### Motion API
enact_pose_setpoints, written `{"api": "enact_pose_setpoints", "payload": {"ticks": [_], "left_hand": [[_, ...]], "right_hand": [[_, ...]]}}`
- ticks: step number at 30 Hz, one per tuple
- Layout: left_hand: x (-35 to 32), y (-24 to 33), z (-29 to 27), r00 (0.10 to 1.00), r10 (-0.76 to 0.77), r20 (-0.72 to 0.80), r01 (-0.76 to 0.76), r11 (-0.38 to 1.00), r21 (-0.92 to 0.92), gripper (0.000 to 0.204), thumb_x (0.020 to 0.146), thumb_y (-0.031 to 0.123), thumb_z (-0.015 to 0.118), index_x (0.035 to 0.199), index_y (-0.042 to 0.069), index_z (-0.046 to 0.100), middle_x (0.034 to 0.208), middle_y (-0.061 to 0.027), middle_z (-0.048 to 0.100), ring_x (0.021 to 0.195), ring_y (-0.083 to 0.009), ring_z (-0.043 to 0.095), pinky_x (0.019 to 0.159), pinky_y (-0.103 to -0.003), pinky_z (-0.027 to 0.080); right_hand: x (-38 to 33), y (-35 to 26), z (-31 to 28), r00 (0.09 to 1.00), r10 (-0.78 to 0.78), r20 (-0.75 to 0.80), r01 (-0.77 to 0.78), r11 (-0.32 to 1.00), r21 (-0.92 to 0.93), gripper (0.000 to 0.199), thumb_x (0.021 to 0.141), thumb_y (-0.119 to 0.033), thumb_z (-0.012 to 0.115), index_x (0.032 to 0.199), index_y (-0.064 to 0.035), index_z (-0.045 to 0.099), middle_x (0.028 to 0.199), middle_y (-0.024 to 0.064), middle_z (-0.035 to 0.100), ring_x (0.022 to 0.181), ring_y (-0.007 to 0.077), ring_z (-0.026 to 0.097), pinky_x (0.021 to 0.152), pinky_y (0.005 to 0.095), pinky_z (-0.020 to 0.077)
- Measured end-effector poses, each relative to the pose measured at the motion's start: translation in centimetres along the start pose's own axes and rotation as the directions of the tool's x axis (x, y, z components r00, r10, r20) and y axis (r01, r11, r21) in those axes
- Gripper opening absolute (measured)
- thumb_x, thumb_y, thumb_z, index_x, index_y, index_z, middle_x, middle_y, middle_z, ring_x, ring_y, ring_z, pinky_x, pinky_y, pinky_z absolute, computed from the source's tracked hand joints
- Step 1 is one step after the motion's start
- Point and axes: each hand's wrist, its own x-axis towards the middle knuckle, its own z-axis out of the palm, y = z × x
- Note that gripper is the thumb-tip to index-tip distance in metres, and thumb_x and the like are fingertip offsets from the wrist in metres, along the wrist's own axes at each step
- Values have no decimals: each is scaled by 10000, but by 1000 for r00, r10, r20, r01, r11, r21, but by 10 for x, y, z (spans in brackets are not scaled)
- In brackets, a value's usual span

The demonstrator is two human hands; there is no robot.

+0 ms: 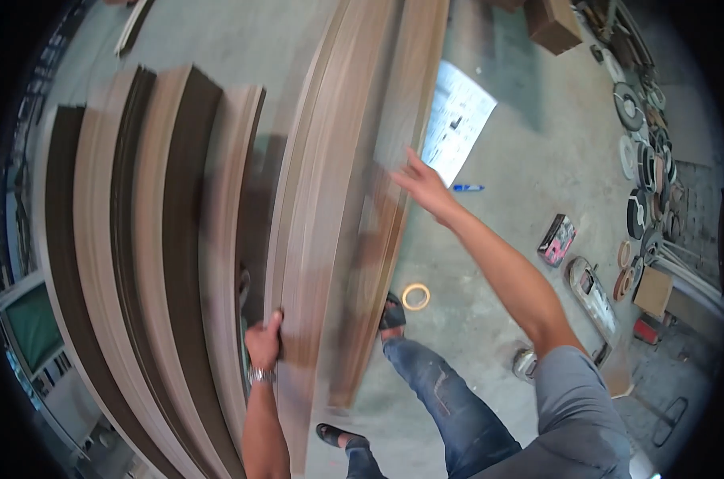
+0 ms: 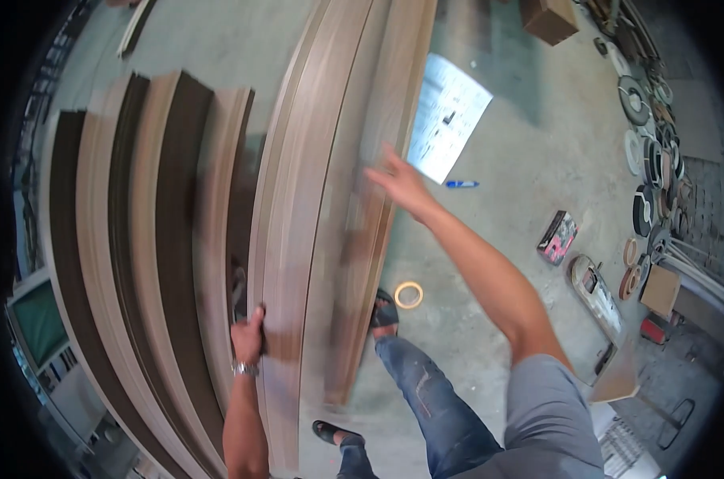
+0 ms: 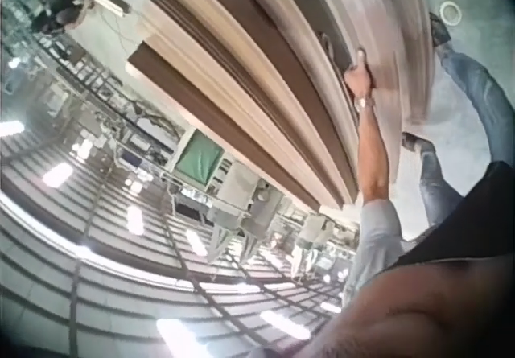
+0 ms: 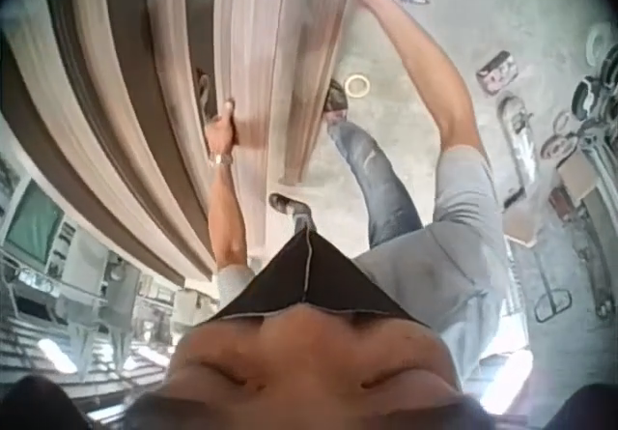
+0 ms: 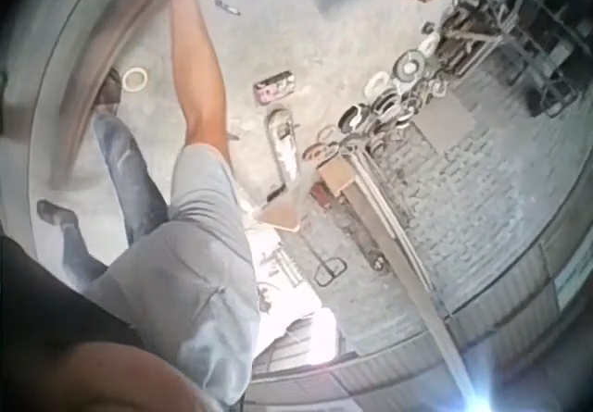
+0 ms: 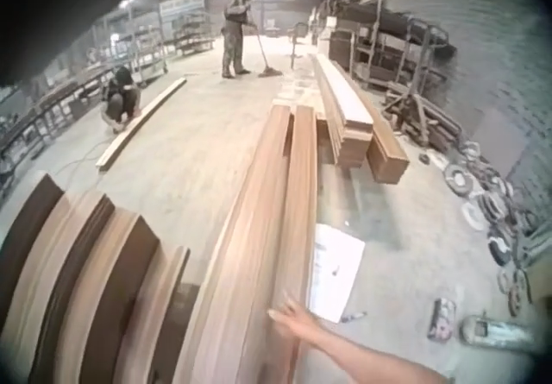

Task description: Marking and applying labels to wooden boards on a factory floor using tape and a marker.

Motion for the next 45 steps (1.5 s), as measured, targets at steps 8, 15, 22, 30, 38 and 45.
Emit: {"api": "enact_pose_setpoints", "payload": {"ticks": [8,15,22,30,38,45], "left_hand": [[87,-38,98,993,84,-84,-89,994,-67,791,711,685,764,593,-79,598,557,-271,553,525,-320,549,603,-495,456],[140,-3,153,995,96,-9,-96,986,-140,764,734,712,726,641,-44,669,666,-257,647,644,-352,642,693,-464,499],[163,-7,175,997,46,69,-33,984,-176,768,765,725,694,847,-39,718,801,-237,689,777,-338,672,775,-438,515],[-34,39,194,836,530,-143,-545,833,-95,592,861,438,731,1244,-2,632,1185,-262,649,1082,-406,631,945,-456,499],[-305,36,278,944,273,185,-155,863,-481,486,862,412,740,1101,-10,704,916,-170,742,848,-293,725,771,-372,565],[-478,51,335,973,-124,194,222,723,-654,340,913,359,703,1041,45,730,895,-169,742,837,-279,733,748,-364,562]], "right_hand": [[-299,257,-102,657,721,-220,-753,615,-234,559,912,-218,676,1424,-41,539,1089,118,728,897,152,664,726,321,532],[-428,285,-96,514,848,-131,-855,493,-161,511,951,-208,630,1419,-29,527,1070,109,722,919,179,690,752,341,560],[-400,199,-85,716,699,-8,-698,715,40,481,988,-189,611,1424,-8,519,1151,130,719,1029,180,683,909,309,520],[-477,150,-96,785,587,197,-519,797,-309,282,903,-237,729,1098,-35,710,1006,108,730,931,203,696,857,318,531],[-515,25,-169,847,118,518,184,849,-495,339,738,-149,857,1025,-63,699,1060,117,657,991,293,630,819,350,516],[-543,-64,-227,783,-164,600,607,410,-680,170,715,-4,763,824,-27,634,890,107,632,867,283,627,725,364,501]]}}
